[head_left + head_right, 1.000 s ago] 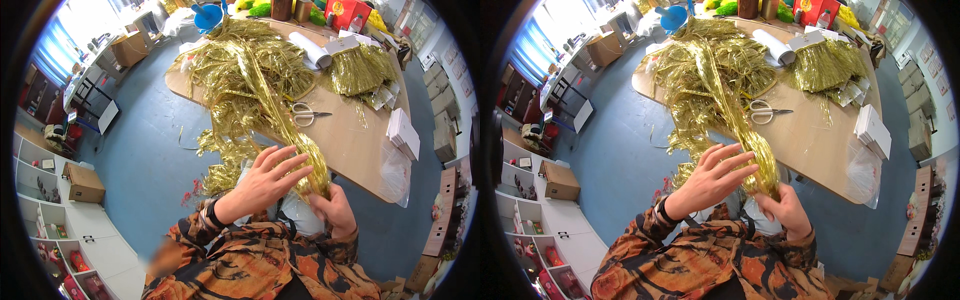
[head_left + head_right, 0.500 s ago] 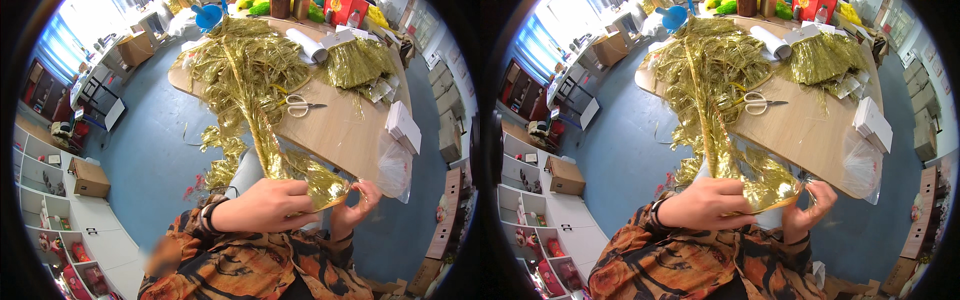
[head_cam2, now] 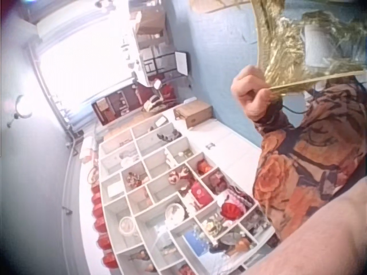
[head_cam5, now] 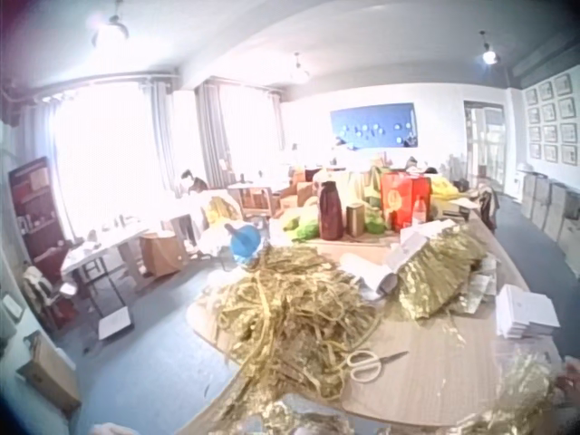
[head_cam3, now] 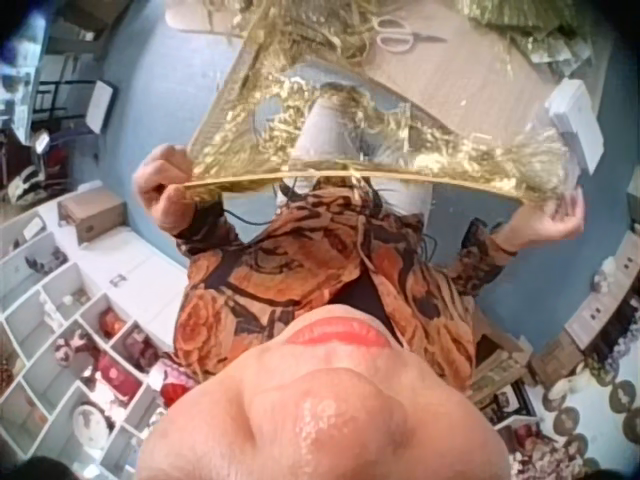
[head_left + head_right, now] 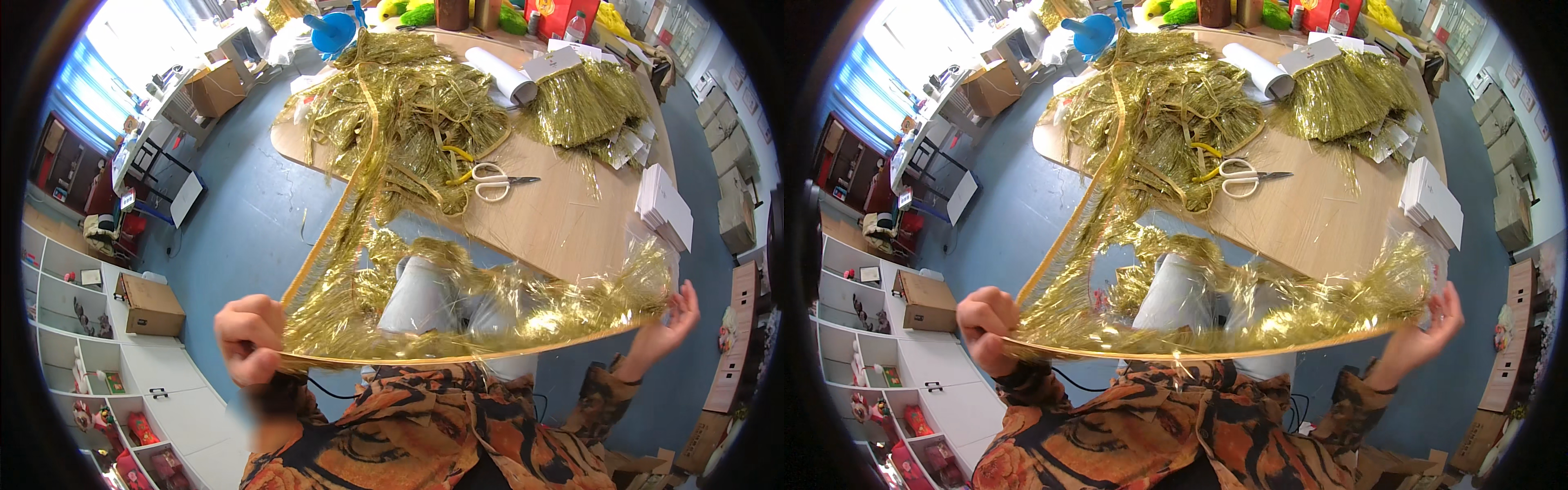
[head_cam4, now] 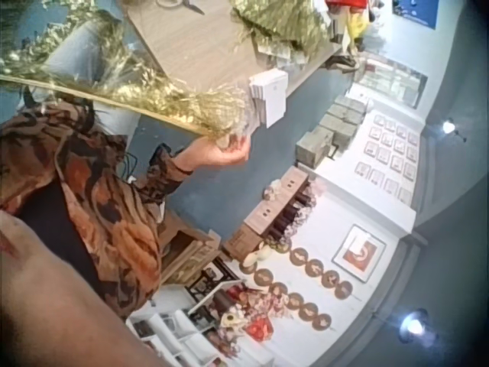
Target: The person gathers gold tinsel strands, aligns them with a white card, and secures the bundle using a zip tie. The person then trims the zip tie and places the finished bundle on the table.
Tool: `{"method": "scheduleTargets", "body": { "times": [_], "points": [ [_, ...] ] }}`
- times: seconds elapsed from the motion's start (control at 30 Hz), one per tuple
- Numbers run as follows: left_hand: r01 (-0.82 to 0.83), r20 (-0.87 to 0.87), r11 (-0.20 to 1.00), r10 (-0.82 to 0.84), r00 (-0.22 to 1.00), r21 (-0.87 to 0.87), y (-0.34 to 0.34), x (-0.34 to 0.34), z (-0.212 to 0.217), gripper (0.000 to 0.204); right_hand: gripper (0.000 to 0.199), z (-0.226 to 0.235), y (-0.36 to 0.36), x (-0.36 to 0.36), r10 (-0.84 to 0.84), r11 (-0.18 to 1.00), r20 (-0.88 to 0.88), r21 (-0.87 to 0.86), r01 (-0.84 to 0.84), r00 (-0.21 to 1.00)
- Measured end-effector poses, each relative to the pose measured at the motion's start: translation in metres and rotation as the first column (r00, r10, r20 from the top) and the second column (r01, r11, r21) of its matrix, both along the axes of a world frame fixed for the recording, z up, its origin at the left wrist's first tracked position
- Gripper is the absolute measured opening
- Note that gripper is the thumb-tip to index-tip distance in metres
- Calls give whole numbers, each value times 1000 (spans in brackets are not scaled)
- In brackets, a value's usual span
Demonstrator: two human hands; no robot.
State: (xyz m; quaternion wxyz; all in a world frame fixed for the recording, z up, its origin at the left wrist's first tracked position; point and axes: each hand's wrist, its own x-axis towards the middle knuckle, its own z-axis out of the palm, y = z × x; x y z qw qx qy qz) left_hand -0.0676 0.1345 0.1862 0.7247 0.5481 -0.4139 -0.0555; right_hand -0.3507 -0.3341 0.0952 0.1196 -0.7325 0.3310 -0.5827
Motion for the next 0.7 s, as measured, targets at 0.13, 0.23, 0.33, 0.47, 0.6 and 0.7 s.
{"method": "scheduleTargets", "body": {
  "times": [0.13,0.23,0.33,0.47,0.6,0.7],
  "points": [
    [-207,-150,928,167,974,-309,14,9,-1,38,50,22,-28,-26,102,948,425,231,-217,899],
    [-670,-359,717,584,727,-191,32,36,-1,35,45,30,-42,-29,-69,973,95,225,46,993],
    [-612,-346,783,547,762,-112,68,85,-10,27,36,39,-44,-23,242,798,26,563,-214,970],
    [-890,554,455,743,375,-8,104,152,-80,15,25,35,-24,-1,692,323,135,821,-471,709],
    [-614,152,553,661,735,564,119,227,-113,16,21,31,-27,28,870,-67,202,952,-298,449],
    [-635,607,-31,331,722,772,84,207,-127,14,21,22,-17,36,829,-176,315,931,-319,462]
  ]
}}
